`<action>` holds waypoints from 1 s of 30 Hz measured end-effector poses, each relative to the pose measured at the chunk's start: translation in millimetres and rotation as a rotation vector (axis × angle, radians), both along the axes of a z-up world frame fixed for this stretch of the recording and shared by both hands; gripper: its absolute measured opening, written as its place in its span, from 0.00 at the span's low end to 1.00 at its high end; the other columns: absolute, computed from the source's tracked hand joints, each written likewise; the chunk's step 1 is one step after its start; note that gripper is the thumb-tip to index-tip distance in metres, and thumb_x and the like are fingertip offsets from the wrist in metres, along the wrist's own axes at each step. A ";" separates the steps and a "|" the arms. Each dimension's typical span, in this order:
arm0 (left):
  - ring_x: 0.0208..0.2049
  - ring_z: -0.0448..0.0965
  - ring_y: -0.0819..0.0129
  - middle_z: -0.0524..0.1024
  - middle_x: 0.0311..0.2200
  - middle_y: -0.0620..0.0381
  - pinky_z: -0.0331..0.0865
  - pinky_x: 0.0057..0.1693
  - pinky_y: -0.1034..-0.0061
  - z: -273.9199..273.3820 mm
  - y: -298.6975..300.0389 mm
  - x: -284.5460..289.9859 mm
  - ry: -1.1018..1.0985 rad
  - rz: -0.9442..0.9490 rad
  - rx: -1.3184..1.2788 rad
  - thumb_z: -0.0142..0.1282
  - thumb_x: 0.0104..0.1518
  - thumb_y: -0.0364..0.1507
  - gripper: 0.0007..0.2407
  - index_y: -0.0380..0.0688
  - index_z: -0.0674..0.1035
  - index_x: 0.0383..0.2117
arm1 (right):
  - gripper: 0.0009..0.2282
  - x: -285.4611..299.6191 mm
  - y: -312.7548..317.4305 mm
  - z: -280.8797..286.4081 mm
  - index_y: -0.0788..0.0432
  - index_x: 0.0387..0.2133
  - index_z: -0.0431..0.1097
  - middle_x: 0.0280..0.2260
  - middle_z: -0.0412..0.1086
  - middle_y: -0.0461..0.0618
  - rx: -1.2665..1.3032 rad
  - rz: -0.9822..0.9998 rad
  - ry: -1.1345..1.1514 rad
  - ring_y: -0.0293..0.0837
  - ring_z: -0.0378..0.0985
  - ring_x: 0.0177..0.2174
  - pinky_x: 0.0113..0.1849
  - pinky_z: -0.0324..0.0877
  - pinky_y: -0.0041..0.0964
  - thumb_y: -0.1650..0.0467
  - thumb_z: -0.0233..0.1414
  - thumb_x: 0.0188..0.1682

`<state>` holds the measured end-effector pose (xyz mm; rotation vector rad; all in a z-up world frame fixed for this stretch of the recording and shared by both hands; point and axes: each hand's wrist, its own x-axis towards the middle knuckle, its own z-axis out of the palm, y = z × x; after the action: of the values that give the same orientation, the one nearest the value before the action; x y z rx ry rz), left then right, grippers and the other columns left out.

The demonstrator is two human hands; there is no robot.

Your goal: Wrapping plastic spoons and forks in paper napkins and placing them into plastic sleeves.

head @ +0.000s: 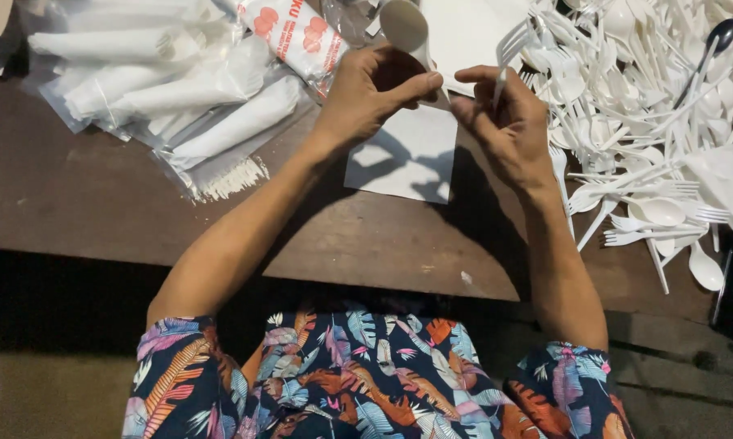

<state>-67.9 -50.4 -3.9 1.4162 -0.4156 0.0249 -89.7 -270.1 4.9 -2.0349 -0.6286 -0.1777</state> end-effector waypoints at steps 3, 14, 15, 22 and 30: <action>0.30 0.85 0.75 0.85 0.28 0.56 0.81 0.35 0.83 -16.1 -3.2 5.1 -0.014 0.034 -0.038 0.68 0.53 0.31 0.09 0.41 0.80 0.28 | 0.09 11.1 0.6 -16.9 0.70 0.44 0.71 0.38 0.68 0.59 -0.212 -0.005 -0.393 0.45 0.72 0.30 0.29 0.72 0.33 0.74 0.61 0.59; 0.33 0.81 0.73 0.81 0.32 0.57 0.73 0.36 0.83 -15.6 26.1 19.3 -0.209 -0.090 0.190 0.73 0.51 0.27 0.13 0.45 0.78 0.36 | 0.12 20.7 -22.5 -23.9 0.73 0.46 0.78 0.41 0.71 0.64 -0.213 0.051 -0.429 0.51 0.75 0.35 0.32 0.71 0.37 0.86 0.57 0.50; 0.38 0.75 0.74 0.77 0.37 0.61 0.67 0.40 0.82 -17.3 39.0 28.0 -0.346 -0.179 0.417 0.76 0.49 0.23 0.17 0.48 0.78 0.40 | 0.12 24.0 -27.2 -26.2 0.71 0.46 0.79 0.42 0.71 0.63 -0.211 0.069 -0.385 0.49 0.73 0.33 0.32 0.68 0.36 0.87 0.58 0.51; 0.37 0.76 0.59 0.75 0.33 0.59 0.62 0.41 0.67 -63.2 79.5 67.0 -0.780 0.039 0.825 0.78 0.51 0.31 0.10 0.50 0.86 0.36 | 0.20 33.5 -32.9 -32.7 0.62 0.47 0.79 0.44 0.71 0.59 -0.358 0.308 -0.145 0.48 0.75 0.39 0.33 0.67 0.34 0.90 0.58 0.43; 0.46 0.67 0.59 0.70 0.39 0.62 0.53 0.52 0.60 -65.6 75.2 65.4 -0.597 -0.104 0.912 0.75 0.47 0.44 0.10 0.64 0.88 0.32 | 0.22 34.6 -21.7 -39.2 0.61 0.47 0.78 0.45 0.70 0.56 -0.474 0.372 -0.064 0.46 0.77 0.38 0.40 0.78 0.33 0.89 0.61 0.40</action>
<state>-2.5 24.8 -69.5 2.2822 -1.0856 0.1971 -55.2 -291.8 -34.3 -2.3161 -1.1616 0.1418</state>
